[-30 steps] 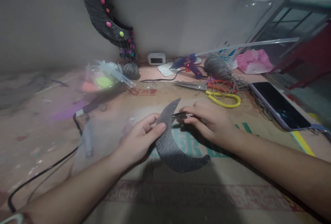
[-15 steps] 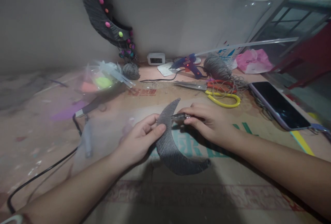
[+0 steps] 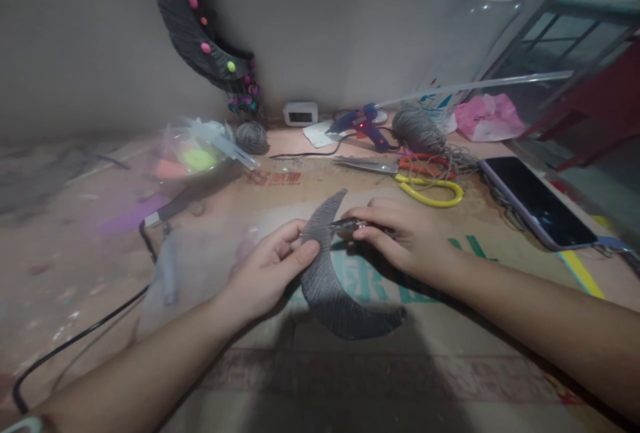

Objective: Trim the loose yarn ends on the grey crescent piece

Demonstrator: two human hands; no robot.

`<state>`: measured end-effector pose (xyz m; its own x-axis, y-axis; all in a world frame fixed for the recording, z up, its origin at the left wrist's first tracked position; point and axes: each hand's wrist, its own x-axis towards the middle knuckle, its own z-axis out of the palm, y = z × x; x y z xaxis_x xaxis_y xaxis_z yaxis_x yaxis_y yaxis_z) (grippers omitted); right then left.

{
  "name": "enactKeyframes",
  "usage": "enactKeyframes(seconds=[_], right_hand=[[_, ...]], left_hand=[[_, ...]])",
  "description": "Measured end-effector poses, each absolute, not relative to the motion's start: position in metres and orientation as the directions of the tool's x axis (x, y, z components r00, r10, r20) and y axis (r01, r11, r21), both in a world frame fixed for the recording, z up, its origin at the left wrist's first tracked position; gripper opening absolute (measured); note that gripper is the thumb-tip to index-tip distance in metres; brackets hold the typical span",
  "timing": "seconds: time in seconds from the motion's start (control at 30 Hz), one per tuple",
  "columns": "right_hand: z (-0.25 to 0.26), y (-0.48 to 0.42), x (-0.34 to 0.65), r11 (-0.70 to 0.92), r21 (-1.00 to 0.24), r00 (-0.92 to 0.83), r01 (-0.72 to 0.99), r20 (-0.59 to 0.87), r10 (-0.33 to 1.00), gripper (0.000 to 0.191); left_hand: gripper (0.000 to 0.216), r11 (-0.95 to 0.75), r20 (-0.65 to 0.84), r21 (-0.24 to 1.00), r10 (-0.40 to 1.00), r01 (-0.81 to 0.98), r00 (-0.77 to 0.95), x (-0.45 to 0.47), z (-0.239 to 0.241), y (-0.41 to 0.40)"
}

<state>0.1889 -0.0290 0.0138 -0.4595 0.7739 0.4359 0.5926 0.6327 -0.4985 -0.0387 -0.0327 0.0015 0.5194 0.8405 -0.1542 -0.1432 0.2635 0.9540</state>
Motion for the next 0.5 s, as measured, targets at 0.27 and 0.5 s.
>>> enactKeyframes(seconds=[0.27, 0.5], right_hand=[[0.0126, -0.0279, 0.1896, 0.655, -0.449, -0.475, 0.608, 0.455, 0.753, 0.024], [0.0156, -0.0283, 0.189, 0.629, -0.469, -0.463, 0.62, 0.43, 0.776, 0.025]], left_hand=[[0.023, 0.252, -0.142, 0.956, 0.843, -0.147, 0.519, -0.0389, 0.0008, -0.0332], [0.023, 0.286, -0.163, 0.943, 0.841, -0.168, 0.516, -0.0362, 0.006, -0.0329]])
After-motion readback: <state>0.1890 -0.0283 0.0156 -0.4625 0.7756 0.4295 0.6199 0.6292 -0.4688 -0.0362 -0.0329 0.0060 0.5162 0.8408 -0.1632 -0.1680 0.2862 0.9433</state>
